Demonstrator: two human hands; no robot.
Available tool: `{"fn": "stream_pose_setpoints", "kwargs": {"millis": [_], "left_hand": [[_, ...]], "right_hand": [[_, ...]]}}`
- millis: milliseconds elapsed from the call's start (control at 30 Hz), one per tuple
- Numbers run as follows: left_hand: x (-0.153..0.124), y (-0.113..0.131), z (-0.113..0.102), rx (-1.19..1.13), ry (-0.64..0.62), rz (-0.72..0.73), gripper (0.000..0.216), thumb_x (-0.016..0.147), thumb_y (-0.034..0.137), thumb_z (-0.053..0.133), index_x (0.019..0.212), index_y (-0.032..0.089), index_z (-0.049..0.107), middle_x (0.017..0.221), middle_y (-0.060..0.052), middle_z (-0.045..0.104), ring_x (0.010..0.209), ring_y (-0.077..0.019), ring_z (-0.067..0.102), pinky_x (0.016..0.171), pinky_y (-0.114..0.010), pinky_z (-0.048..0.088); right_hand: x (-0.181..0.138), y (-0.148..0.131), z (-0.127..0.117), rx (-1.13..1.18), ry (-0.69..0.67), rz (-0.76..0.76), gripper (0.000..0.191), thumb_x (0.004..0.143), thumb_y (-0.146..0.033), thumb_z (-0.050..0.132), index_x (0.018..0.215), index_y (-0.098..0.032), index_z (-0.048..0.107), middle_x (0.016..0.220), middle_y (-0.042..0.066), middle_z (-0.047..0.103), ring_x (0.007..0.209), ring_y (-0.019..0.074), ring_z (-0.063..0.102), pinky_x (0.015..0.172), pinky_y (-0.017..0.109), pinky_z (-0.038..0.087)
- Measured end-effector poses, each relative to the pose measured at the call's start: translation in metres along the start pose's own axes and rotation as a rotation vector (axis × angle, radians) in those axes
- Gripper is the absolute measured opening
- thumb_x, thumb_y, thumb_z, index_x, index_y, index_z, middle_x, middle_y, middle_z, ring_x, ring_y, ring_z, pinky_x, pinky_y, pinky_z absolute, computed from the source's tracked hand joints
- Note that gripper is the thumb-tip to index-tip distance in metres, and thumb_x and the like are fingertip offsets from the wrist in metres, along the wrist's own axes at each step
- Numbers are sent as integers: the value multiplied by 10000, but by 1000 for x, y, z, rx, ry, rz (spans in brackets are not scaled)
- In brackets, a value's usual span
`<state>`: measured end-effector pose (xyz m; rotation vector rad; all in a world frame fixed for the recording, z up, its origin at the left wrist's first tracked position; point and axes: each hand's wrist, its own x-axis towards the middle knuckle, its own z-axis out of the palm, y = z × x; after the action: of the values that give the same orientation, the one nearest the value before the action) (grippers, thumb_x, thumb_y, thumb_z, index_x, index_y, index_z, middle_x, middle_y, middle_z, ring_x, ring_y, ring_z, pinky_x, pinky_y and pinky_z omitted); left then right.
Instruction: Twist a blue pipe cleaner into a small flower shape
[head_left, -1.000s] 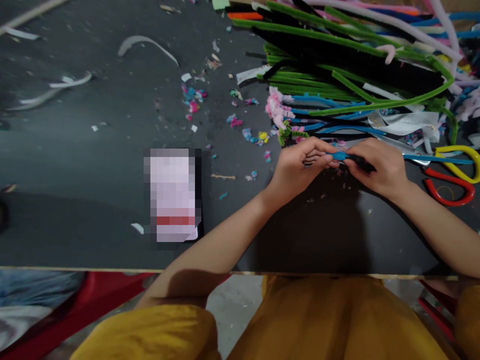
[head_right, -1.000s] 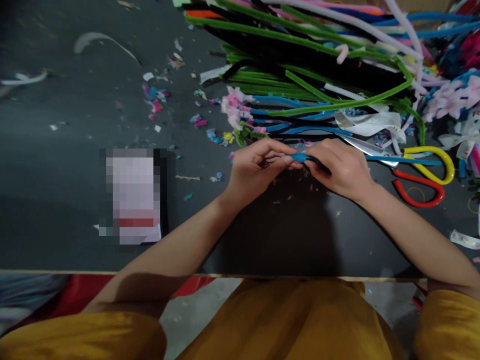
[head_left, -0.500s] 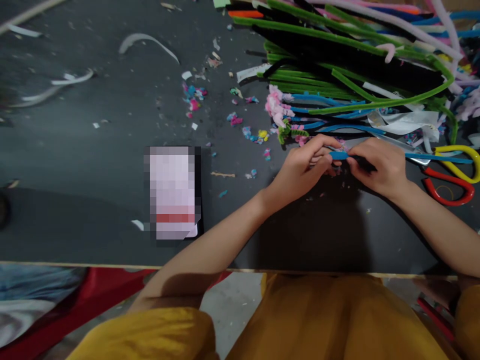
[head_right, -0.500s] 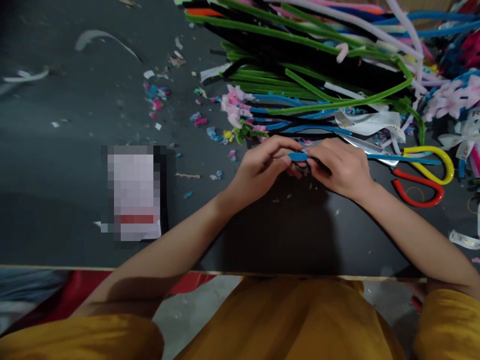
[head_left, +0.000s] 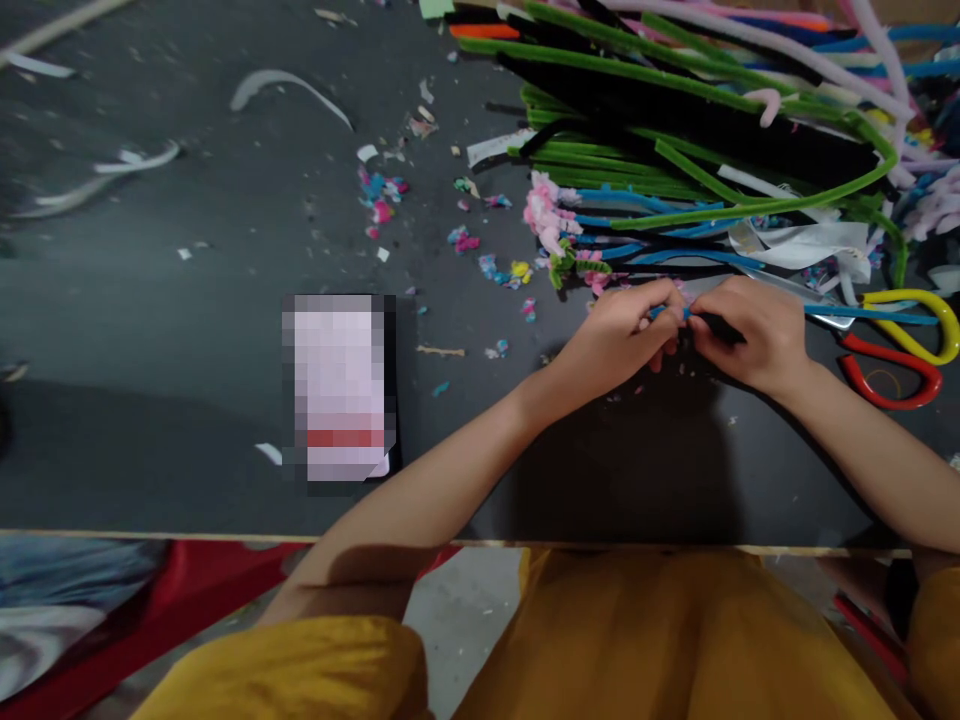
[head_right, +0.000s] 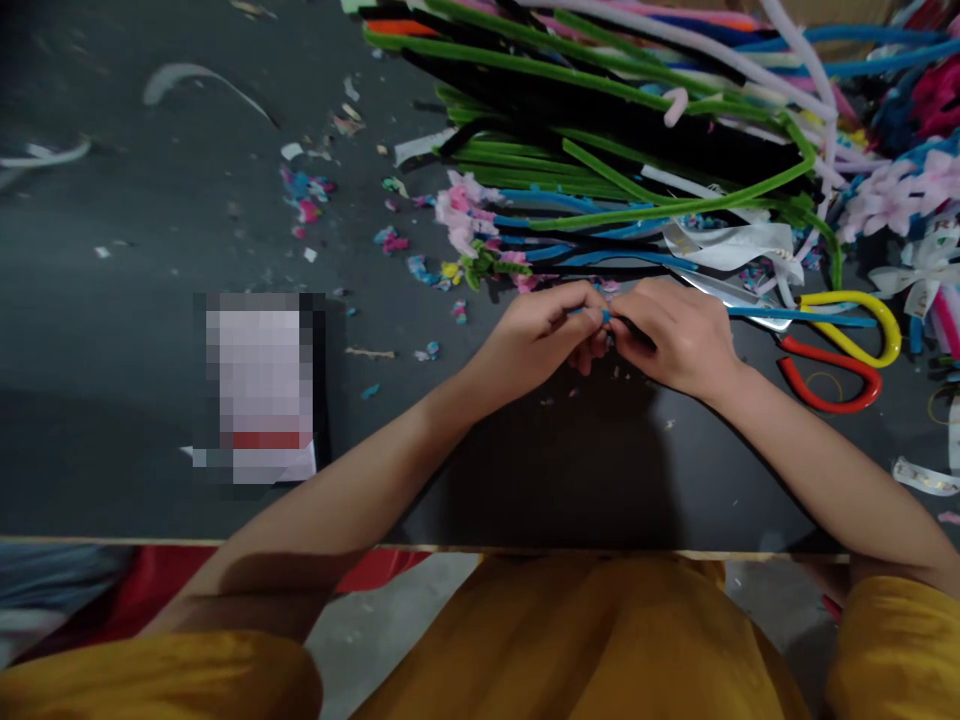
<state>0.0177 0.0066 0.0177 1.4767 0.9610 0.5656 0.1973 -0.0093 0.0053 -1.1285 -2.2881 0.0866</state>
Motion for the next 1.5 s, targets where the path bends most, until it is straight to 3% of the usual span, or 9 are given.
{"fn": "stream_pose_setpoints", "kwargs": {"millis": [200,667,967,1267,1500], "left_hand": [[-2,-7,-5,-49,-26,67,185,889,242,483,718,173,492,573,42,557,402,-42,511,401,-136,378],[-4,-9,-7,-88,53,87,276,873,341,525,656,175,486,481,55,495,339,-31,410,346,-159,281],[-4,-12,-6,-106,65,142,302,896,399,515,690,177,500,501,55,505,348,-35,414,364,-177,302],[-5,-13,-5,-85,92,162,330,893,441,519,697,176,511,503,56,503,358,-38,422,380,-182,321],[-7,-11,-4,60,167,196,239,881,291,515,675,170,510,493,59,485,397,-42,399,420,-180,299]], "right_hand": [[-2,0,0,24,23,-11,119,891,-238,520,878,-215,636,722,16,673,650,145,615,596,275,449],[-2,0,2,123,27,-40,132,904,-188,510,924,-170,640,769,54,680,700,148,610,617,264,451],[-3,-7,1,-3,-46,-19,211,925,-227,466,799,-184,630,606,0,580,531,108,501,504,240,366],[-3,-14,2,-52,-109,-2,242,898,-215,447,678,-197,547,568,-19,561,491,103,458,494,266,295],[-3,-21,2,-104,-72,-76,254,899,-214,442,710,-176,607,564,-12,606,484,114,496,497,269,312]]}}
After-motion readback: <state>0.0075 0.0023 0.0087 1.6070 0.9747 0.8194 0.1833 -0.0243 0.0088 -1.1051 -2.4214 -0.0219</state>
